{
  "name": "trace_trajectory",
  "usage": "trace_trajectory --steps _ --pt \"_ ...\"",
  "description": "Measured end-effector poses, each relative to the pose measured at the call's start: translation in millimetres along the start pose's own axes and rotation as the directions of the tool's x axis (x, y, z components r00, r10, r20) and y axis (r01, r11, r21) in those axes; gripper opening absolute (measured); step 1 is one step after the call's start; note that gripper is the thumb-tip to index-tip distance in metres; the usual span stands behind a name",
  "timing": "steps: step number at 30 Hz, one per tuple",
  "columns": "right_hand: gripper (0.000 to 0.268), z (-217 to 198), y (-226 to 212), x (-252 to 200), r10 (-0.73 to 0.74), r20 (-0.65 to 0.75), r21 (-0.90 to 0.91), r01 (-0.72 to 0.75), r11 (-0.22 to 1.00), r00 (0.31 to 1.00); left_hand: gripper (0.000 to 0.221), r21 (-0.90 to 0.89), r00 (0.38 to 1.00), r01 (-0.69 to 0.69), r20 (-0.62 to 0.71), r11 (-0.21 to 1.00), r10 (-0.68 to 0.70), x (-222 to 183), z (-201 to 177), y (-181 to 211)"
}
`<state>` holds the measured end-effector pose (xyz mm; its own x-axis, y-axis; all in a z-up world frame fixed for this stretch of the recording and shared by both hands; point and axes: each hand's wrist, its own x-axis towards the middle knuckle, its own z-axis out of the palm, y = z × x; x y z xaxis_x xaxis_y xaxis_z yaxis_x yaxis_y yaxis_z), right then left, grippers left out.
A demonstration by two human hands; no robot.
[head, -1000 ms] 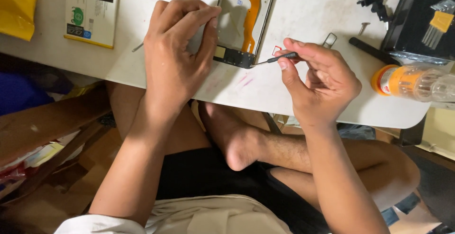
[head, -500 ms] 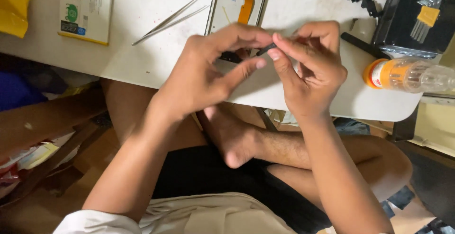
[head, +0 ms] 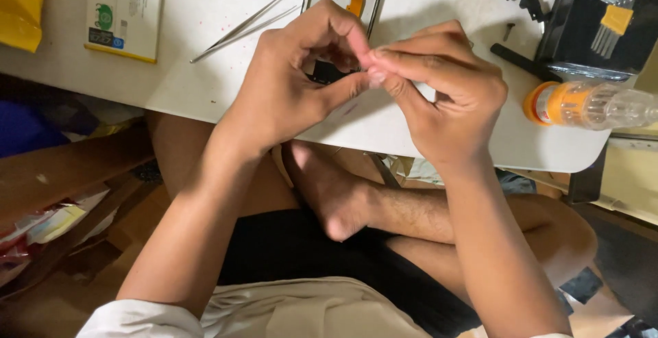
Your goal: Reassembling a smartphone by installing internal components and inserting the SIM tray.
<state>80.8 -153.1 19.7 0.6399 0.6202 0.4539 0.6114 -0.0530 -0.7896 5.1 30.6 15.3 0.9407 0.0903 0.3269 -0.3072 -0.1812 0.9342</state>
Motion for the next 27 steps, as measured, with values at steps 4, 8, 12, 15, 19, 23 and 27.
trace_trajectory --steps 4,8,12,15,19,23,27 --pt "0.024 -2.0 -8.8 0.7 0.023 0.073 -0.006 -0.022 1.0 0.997 0.041 -0.002 0.998 0.055 0.032 0.998 -0.055 -0.7 -0.3 1.1" --pt "0.029 0.8 -1.0 -0.8 0.117 0.051 0.142 -0.123 0.982 0.992 0.05 0.045 0.993 0.116 -0.03 0.992 -0.115 2.1 5.0 -2.3" --pt "0.023 2.6 -10.5 2.7 0.151 0.042 0.059 -0.153 0.986 0.988 0.049 0.071 0.998 0.065 -0.017 0.995 -0.064 3.6 3.7 0.1" --pt "0.017 -0.9 -14.3 5.2 0.08 0.09 -0.072 -0.074 0.995 0.993 0.047 0.056 0.997 0.075 0.018 0.996 -0.076 1.9 -1.1 1.8" --pt "0.031 1.4 -9.6 4.5 0.096 0.118 0.027 -0.1 0.995 0.988 0.051 -0.01 0.994 0.109 0.023 0.994 -0.109 -0.7 0.9 4.1" --pt "0.03 6.0 -10.5 7.0 0.112 0.014 0.093 -0.113 0.989 0.994 0.053 0.058 0.997 0.071 -0.031 0.996 -0.069 -3.0 5.1 3.4" --pt "0.037 1.1 -8.0 5.1 0.129 0.03 0.115 -0.132 0.985 0.991 0.05 0.117 0.998 0.055 -0.025 0.992 -0.053 -4.4 3.9 2.1"
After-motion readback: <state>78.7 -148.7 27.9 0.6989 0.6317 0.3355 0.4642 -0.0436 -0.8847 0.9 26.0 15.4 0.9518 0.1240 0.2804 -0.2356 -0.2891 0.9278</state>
